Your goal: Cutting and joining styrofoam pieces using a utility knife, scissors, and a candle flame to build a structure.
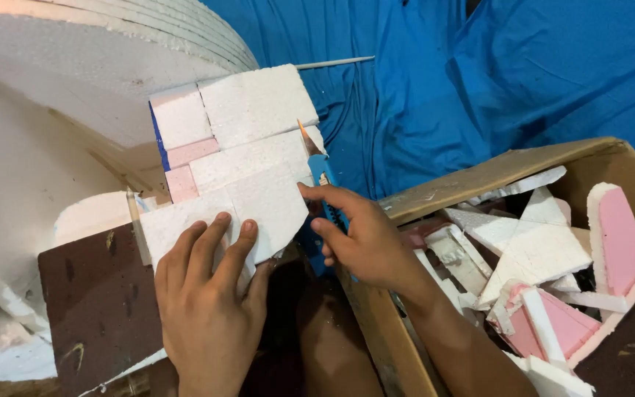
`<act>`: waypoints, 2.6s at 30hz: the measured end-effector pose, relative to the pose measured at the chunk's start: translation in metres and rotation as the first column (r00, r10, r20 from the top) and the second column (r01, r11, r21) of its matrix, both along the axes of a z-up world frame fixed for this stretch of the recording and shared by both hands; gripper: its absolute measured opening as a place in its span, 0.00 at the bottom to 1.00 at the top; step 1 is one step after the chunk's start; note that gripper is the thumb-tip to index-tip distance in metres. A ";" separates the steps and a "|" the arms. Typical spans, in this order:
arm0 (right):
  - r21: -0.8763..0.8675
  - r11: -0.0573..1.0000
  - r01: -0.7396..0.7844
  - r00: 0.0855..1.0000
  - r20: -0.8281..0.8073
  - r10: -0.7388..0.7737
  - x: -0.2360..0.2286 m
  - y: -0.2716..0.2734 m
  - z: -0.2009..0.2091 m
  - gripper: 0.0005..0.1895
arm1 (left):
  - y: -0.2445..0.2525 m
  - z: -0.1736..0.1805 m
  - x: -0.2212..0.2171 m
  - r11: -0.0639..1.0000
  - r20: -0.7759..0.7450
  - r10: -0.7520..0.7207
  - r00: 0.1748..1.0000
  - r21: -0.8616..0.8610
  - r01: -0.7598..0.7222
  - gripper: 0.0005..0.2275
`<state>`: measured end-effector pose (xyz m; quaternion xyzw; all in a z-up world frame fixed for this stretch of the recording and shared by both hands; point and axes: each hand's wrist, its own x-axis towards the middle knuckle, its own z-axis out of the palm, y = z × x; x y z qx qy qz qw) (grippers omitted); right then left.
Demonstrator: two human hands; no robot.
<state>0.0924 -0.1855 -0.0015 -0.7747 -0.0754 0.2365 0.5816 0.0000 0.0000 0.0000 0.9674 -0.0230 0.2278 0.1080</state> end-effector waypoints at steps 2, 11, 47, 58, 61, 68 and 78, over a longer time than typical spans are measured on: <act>0.011 1.000 0.002 1.000 0.008 -0.002 0.000 0.001 -0.003 0.25 | 0.000 0.000 0.000 1.000 0.002 0.002 1.000 0.014 -0.002 0.22; 0.043 0.995 0.089 0.996 -0.005 -0.088 0.002 0.004 -0.007 0.24 | 0.001 0.005 0.001 0.998 -0.011 -0.023 1.000 0.052 0.023 0.20; 0.245 0.938 0.244 0.961 0.071 -0.269 0.025 0.023 -0.040 0.21 | -0.009 -0.007 0.014 0.996 -0.074 0.001 0.997 0.086 0.006 0.31; 0.275 0.949 0.155 0.897 0.364 -0.252 -0.024 0.002 0.030 0.18 | -0.013 0.011 0.002 0.877 0.230 -0.005 0.973 -0.467 0.114 0.23; 0.216 0.976 -0.035 0.883 0.464 -0.071 -0.063 -0.003 0.077 0.19 | -0.009 0.035 -0.018 0.730 0.251 0.075 0.965 -0.673 0.118 0.45; -0.078 0.984 0.162 0.783 0.617 -0.080 -0.154 0.013 0.150 0.36 | 0.008 0.054 -0.049 0.162 0.036 -0.064 0.997 -0.986 0.046 0.19; -0.584 0.796 0.158 0.831 0.514 0.213 -0.216 0.010 0.152 0.36 | 0.009 0.073 -0.079 0.154 0.087 -0.028 0.996 -0.984 0.091 0.16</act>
